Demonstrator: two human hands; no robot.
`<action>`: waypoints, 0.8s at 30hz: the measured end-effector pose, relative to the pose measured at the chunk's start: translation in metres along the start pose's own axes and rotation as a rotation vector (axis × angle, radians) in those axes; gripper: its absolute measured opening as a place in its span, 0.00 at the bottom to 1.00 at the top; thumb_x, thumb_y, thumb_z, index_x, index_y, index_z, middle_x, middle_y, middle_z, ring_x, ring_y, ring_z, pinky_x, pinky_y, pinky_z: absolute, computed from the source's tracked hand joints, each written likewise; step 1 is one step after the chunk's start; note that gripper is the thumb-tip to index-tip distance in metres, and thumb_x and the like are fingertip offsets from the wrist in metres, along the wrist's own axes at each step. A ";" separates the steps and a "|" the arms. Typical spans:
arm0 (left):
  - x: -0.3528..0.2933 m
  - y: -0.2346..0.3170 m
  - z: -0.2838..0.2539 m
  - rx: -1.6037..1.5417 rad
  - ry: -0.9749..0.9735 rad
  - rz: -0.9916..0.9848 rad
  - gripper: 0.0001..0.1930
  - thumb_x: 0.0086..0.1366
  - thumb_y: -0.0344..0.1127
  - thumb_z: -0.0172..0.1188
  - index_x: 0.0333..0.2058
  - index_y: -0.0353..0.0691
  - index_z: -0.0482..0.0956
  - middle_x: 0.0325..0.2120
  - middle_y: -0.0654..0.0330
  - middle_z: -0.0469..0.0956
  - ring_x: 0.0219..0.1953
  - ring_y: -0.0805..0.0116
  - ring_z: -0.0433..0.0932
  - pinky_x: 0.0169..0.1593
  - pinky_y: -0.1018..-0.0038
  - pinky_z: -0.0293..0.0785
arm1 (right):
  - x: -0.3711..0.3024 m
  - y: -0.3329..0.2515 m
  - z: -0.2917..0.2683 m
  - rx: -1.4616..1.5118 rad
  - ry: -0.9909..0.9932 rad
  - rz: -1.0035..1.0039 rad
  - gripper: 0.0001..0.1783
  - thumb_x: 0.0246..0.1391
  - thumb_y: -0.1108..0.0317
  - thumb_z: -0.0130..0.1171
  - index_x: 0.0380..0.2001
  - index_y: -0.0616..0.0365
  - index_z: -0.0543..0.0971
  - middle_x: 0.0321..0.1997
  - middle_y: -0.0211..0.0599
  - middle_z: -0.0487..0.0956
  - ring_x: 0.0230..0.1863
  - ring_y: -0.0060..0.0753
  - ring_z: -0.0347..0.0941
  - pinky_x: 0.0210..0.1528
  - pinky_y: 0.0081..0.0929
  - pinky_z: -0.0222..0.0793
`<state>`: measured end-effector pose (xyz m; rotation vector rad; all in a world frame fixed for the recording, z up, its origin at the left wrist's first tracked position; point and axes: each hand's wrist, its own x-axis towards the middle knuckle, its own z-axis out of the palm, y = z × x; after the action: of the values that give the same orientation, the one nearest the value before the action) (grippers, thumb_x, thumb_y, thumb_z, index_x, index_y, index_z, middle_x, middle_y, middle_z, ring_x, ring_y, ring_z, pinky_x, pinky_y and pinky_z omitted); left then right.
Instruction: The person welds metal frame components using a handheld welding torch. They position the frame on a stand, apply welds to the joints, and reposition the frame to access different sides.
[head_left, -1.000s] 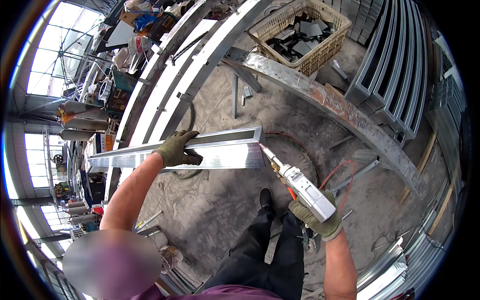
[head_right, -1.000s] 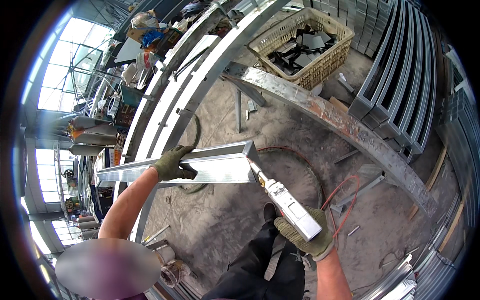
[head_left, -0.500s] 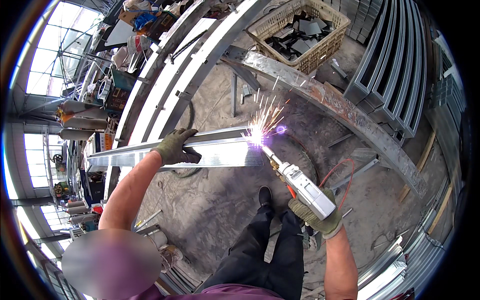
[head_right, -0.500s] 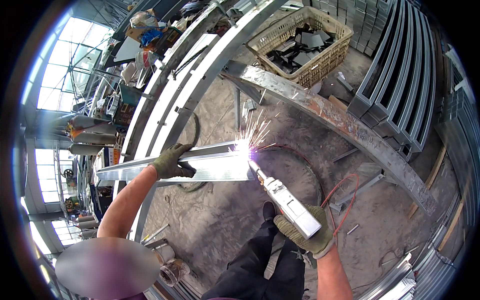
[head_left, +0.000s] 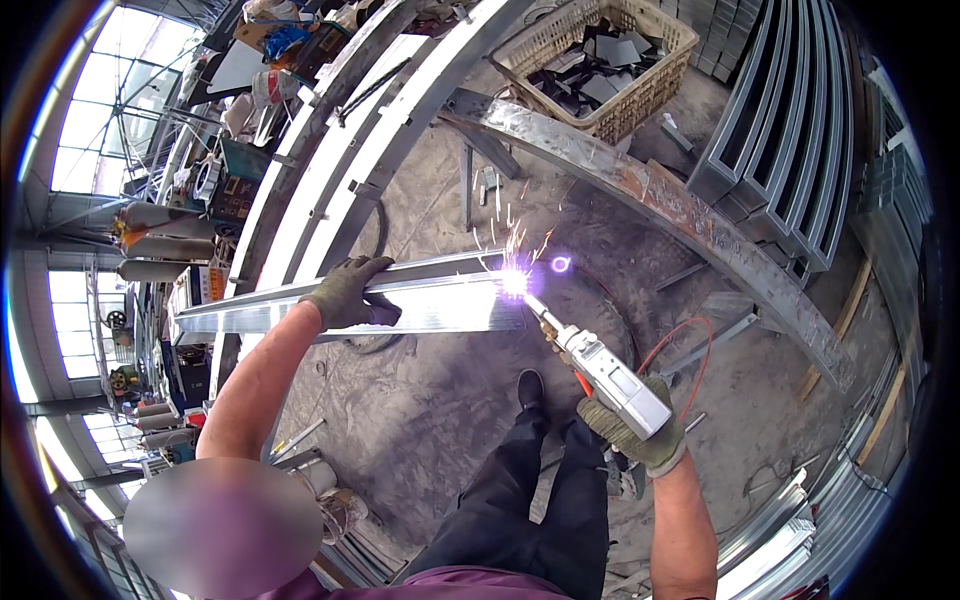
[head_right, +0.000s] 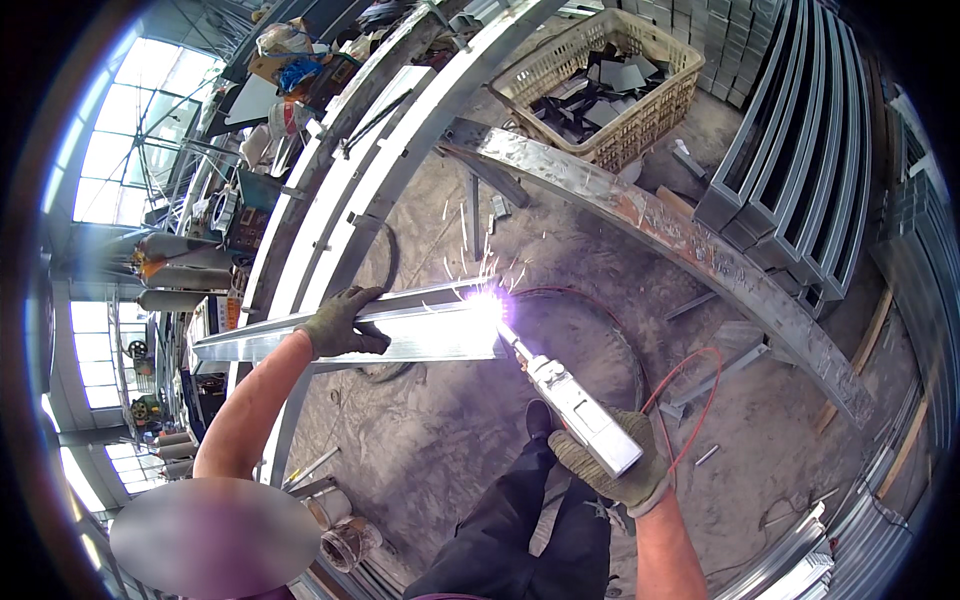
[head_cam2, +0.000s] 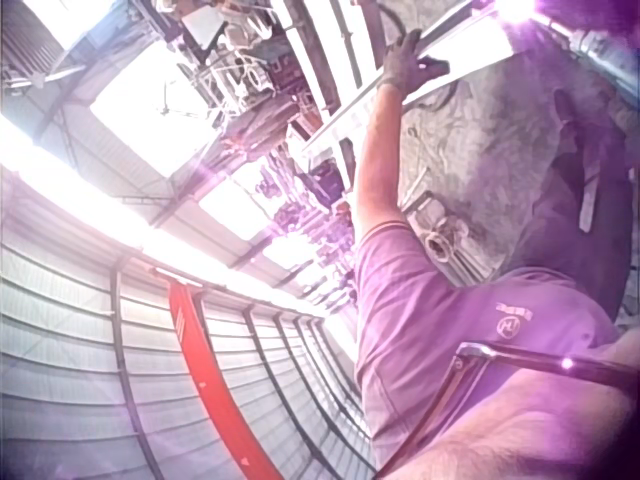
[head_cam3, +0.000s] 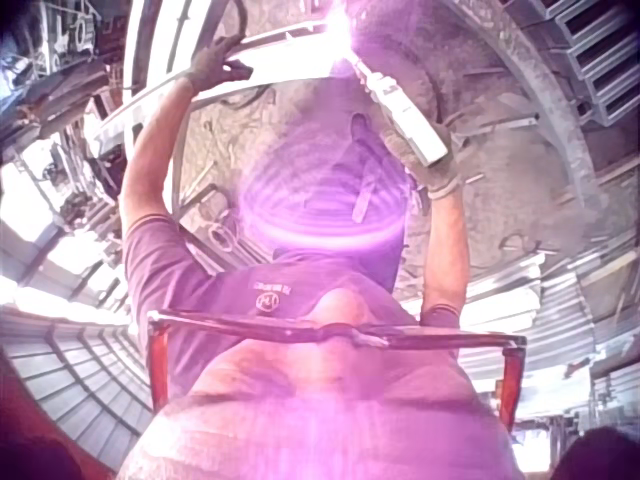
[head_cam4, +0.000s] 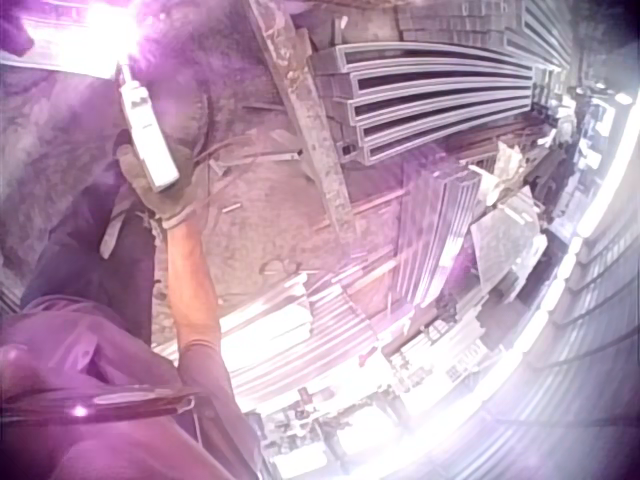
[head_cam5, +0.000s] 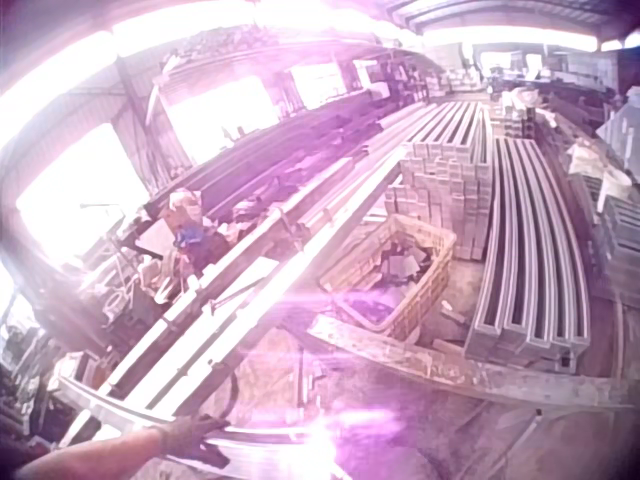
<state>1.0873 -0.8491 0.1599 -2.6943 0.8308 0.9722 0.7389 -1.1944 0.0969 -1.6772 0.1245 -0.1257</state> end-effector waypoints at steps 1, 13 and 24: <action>0.000 0.000 0.000 0.001 -0.001 -0.001 0.58 0.49 0.54 0.86 0.74 0.44 0.65 0.68 0.47 0.70 0.72 0.49 0.68 0.76 0.59 0.65 | -0.002 0.001 0.001 0.088 0.007 0.051 0.18 0.52 0.72 0.80 0.47 0.61 0.88 0.39 0.35 0.90 0.38 0.27 0.87 0.40 0.26 0.83; 0.002 -0.009 0.004 -0.047 0.009 0.021 0.56 0.51 0.62 0.81 0.73 0.44 0.67 0.68 0.47 0.71 0.72 0.48 0.66 0.76 0.57 0.62 | 0.000 -0.002 -0.003 -0.081 -0.045 -0.020 0.18 0.52 0.72 0.80 0.47 0.62 0.88 0.40 0.36 0.90 0.39 0.25 0.87 0.40 0.26 0.83; 0.003 -0.014 0.006 -0.048 0.020 0.046 0.56 0.50 0.62 0.82 0.73 0.43 0.67 0.67 0.47 0.71 0.72 0.47 0.67 0.75 0.57 0.63 | -0.005 0.002 -0.004 -0.083 -0.051 0.014 0.18 0.52 0.73 0.80 0.46 0.61 0.87 0.41 0.35 0.90 0.39 0.24 0.87 0.41 0.25 0.83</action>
<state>1.0936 -0.8373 0.1527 -2.7411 0.8885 0.9887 0.7329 -1.1973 0.0950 -1.7606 0.1043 -0.0676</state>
